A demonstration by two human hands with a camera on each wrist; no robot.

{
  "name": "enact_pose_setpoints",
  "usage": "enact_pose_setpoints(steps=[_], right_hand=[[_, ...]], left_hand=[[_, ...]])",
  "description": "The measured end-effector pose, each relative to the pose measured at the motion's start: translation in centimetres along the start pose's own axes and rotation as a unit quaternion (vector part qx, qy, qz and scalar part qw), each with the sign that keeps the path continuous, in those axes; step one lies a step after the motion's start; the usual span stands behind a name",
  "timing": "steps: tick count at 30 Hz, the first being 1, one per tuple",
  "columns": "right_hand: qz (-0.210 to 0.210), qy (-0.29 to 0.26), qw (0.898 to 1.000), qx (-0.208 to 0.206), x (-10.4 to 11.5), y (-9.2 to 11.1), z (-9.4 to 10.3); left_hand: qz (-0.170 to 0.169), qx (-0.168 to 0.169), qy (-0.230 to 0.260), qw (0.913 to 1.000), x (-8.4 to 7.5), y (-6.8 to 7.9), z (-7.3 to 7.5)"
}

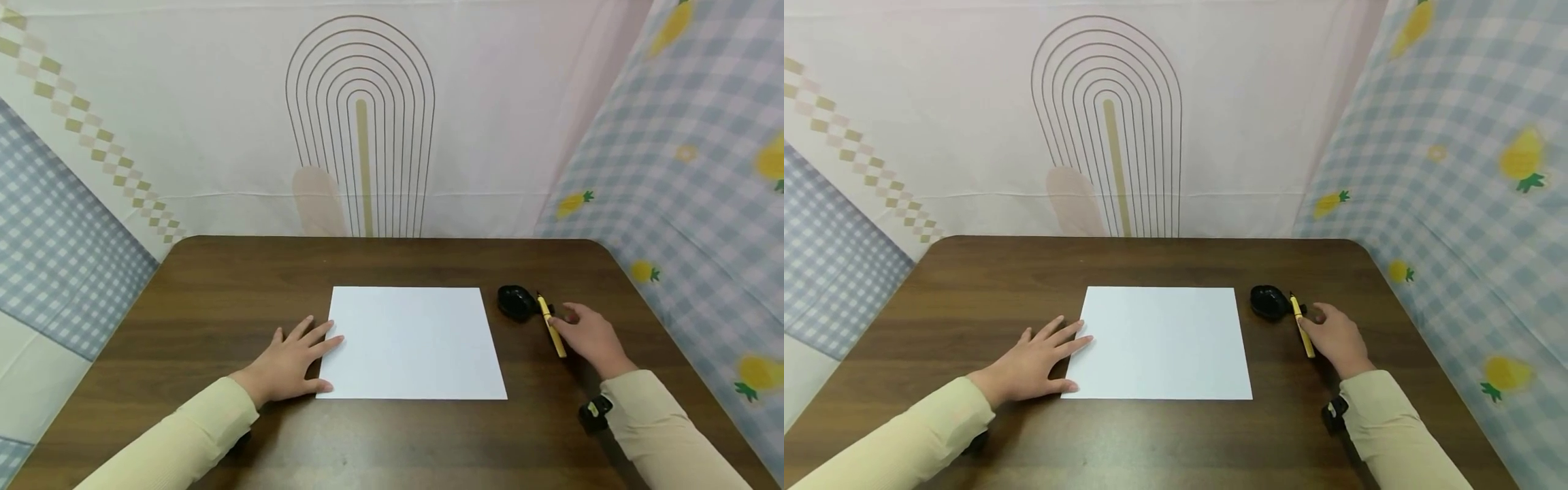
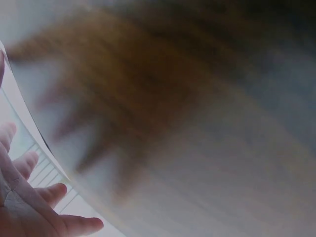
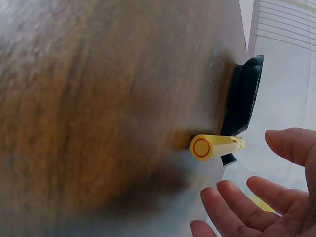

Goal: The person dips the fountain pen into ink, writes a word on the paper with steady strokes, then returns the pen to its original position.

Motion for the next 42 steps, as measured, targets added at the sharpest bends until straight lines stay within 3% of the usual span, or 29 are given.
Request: enact_pose_setpoints(steps=[15, 24, 42], right_hand=[[-0.033, -0.024, 0.999, 0.016, -0.7, 0.2, 0.0], [-0.049, -0.064, 0.996, 0.037, -0.8, 0.1, -0.5], [-0.063, -0.071, 0.994, 0.054, -1.4, 0.2, -1.1]], left_hand=[[-0.014, 0.005, -0.001, 0.9999, -0.7, 0.0, 0.1], [-0.013, 0.020, 0.003, 0.9997, -0.4, 0.1, -0.4], [-0.018, 0.020, 0.007, 0.9996, -0.3, 0.2, -0.5]])
Point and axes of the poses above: each hand's wrist, its own y-axis away from the middle knuckle, its own z-axis out of the back of the hand, x = y × z, the point moved 10 cm from there along -y, towards the middle knuckle, and after that the axes turned 10 degrees about z, right-handed, at the moved point
